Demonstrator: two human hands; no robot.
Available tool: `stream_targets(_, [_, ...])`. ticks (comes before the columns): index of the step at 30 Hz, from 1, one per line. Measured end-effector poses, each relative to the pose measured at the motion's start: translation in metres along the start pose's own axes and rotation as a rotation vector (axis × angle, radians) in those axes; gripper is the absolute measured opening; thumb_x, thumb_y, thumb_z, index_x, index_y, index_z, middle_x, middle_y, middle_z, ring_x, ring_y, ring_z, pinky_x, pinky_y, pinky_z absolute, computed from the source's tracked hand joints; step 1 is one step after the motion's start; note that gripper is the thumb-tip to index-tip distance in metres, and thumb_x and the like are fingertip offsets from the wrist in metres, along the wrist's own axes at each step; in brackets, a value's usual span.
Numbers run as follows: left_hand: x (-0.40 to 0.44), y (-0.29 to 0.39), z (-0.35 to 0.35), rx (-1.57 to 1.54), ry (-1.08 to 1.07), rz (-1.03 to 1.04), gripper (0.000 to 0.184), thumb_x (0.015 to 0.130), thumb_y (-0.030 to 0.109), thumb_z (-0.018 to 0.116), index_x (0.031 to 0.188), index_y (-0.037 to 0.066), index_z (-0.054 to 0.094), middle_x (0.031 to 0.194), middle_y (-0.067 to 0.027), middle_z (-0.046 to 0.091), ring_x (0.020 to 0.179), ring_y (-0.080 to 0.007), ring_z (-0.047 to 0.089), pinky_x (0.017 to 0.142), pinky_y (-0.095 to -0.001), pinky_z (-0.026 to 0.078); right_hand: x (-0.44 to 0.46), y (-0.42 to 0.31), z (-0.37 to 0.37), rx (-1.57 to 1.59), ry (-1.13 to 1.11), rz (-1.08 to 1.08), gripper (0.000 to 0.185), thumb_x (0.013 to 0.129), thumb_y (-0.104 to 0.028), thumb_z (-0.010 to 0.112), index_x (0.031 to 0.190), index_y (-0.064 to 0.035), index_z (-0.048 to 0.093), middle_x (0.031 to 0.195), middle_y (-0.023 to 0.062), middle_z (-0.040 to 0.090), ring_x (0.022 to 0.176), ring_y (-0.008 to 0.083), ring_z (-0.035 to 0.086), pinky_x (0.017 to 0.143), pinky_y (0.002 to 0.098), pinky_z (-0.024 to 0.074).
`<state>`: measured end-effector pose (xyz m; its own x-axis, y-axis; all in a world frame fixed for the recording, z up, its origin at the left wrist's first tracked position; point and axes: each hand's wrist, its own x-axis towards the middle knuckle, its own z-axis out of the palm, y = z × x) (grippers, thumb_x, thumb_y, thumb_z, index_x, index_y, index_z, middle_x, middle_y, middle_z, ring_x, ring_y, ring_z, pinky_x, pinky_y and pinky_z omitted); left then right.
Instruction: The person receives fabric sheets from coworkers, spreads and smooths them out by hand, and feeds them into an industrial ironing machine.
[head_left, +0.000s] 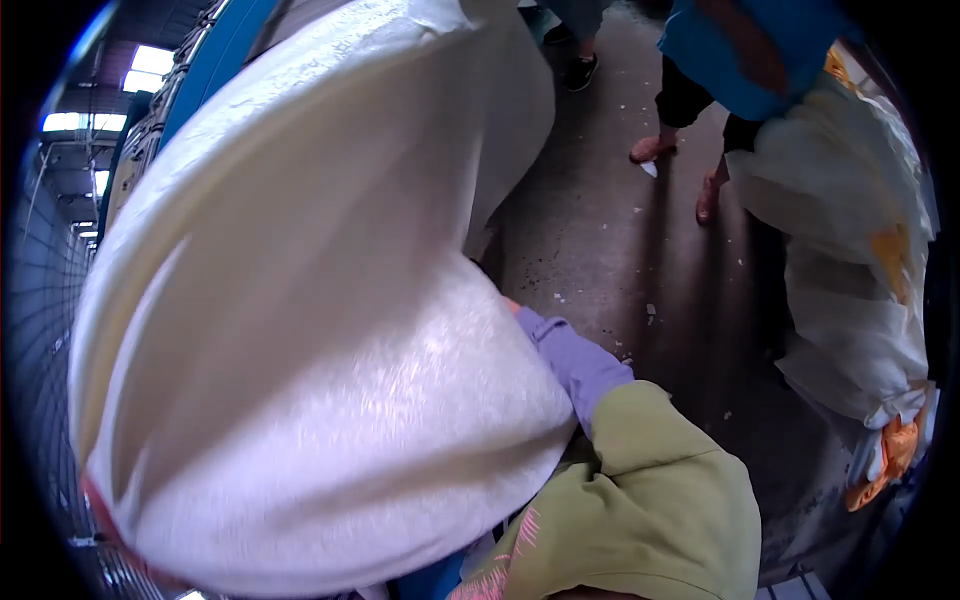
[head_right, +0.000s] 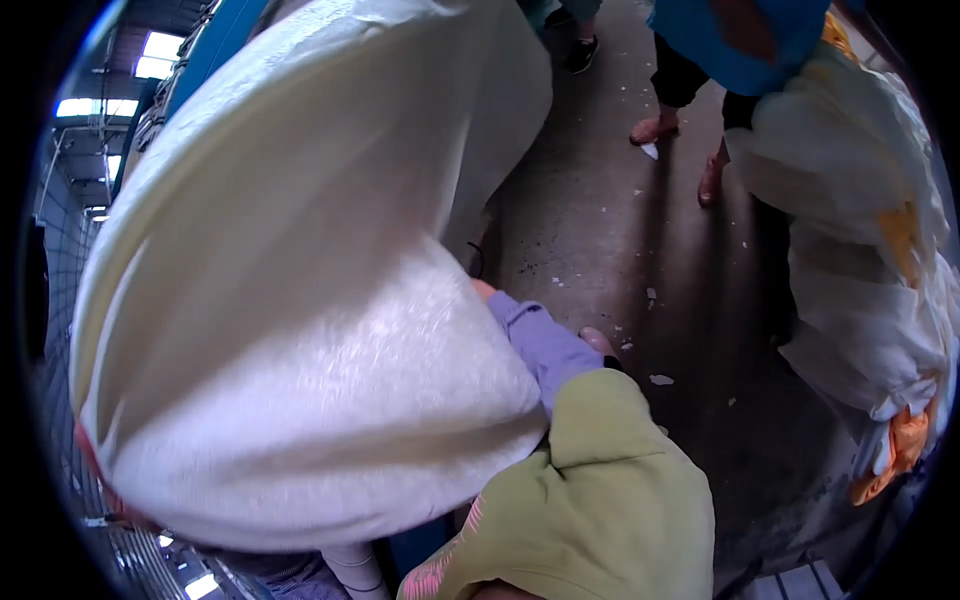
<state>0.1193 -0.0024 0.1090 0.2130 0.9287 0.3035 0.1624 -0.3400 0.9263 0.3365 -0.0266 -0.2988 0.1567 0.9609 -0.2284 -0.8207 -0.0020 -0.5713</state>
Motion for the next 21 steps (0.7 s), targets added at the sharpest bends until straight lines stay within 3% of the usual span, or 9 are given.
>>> stream_targets(5, [0.048,-0.022,0.022,0.060,-0.158,-0.244,0.054,0.083,0.028,0.059,0.126,0.000,0.041,0.110,-0.0139,0.055,0.094,-0.0173,0.054,0.076,-0.0270,0.046,-0.036,-0.017,-0.054,-1.594,0.829,0.068,0.041,0.088,-0.044,0.048,0.075,-0.0077,0.062,0.075,0.0024,0.060,0.068,0.0151,0.057,0.060,0.0336,0.0450])
stream_targets(7, [0.064,-0.083,0.032,0.129,-0.370,-0.446,0.051,0.084,0.025,0.059,0.125,0.001,0.042,0.108,-0.0129,0.056,0.091,-0.0156,0.056,0.074,-0.0250,0.047,-0.106,-0.065,-0.102,-0.699,1.128,-0.144,0.040,0.091,-0.039,0.045,0.069,-0.0086,0.060,0.069,-0.0035,0.058,0.063,0.0077,0.053,0.056,0.0283,0.0444])
stream_targets(10, [0.049,-0.197,0.033,0.546,-0.829,-0.431,0.043,0.086,0.022,0.056,0.121,0.000,0.046,0.102,-0.0107,0.060,0.091,-0.0144,0.056,0.075,-0.0258,0.045,-0.183,-0.156,-0.074,-0.471,1.254,-0.798,0.044,0.094,-0.036,0.040,0.072,-0.0032,0.060,0.060,0.0021,0.055,0.051,0.0089,0.046,0.047,0.0299,0.0391])
stream_targets(12, [0.017,-0.191,0.093,0.583,-0.891,-0.200,0.047,0.085,0.026,0.057,0.121,-0.001,0.046,0.103,-0.0128,0.060,0.092,-0.0163,0.056,0.076,-0.0276,0.044,-0.205,-0.169,-0.030,-0.965,1.164,-0.446,0.039,0.093,-0.033,0.044,0.084,-0.0004,0.062,0.063,0.0041,0.058,0.053,0.0144,0.051,0.051,0.0306,0.0427])
stream_targets(14, [0.003,-0.157,0.154,0.214,-0.975,-0.279,0.050,0.083,0.031,0.059,0.119,-0.001,0.048,0.106,-0.0160,0.060,0.097,-0.0183,0.056,0.077,-0.0297,0.044,-0.185,-0.143,0.026,-1.966,0.765,-1.132,0.024,0.088,-0.021,0.052,0.091,0.0002,0.062,0.069,0.0116,0.060,0.064,0.0237,0.057,0.058,0.0341,0.0445])
stream_targets(16, [-0.008,-0.097,0.199,0.201,-1.067,-0.293,0.052,0.081,0.040,0.059,0.112,-0.001,0.053,0.102,-0.0201,0.061,0.095,-0.0249,0.059,0.075,-0.0341,0.045,-0.172,-0.129,0.105,-0.802,0.318,-0.365,0.023,0.081,-0.015,0.055,0.101,-0.0044,0.058,0.073,0.0148,0.061,0.068,0.0246,0.060,0.061,0.0358,0.0463])
stream_targets(17, [-0.010,-0.078,0.218,0.520,-1.137,-0.073,0.050,0.080,0.042,0.059,0.104,-0.002,0.056,0.094,-0.0216,0.061,0.089,-0.0289,0.061,0.072,-0.0355,0.046,-0.151,-0.088,0.122,-0.756,0.259,-0.801,0.019,0.079,-0.016,0.057,0.093,-0.0029,0.058,0.064,0.0163,0.058,0.059,0.0282,0.059,0.056,0.0370,0.0461])
stream_targets(19, [-0.013,-0.073,0.231,0.774,-1.139,0.311,0.046,0.077,0.043,0.056,0.081,-0.003,0.060,0.070,-0.0231,0.059,0.069,-0.0385,0.060,0.061,-0.0397,0.047,-0.165,-0.080,0.157,-0.827,0.108,-0.618,0.020,0.078,-0.015,0.058,0.091,-0.0012,0.053,0.064,0.0191,0.056,0.059,0.0350,0.058,0.055,0.0408,0.0459])
stream_targets(21, [0.011,-0.088,0.224,0.545,-0.917,0.187,0.029,0.078,0.026,0.057,0.079,-0.003,0.058,0.060,-0.0080,0.057,0.054,-0.0170,0.055,0.052,-0.0325,0.043,-0.177,-0.076,0.153,-0.728,0.126,-0.508,0.025,0.076,-0.017,0.059,0.096,-0.0029,0.052,0.069,0.0206,0.057,0.065,0.0365,0.058,0.060,0.0410,0.0464])
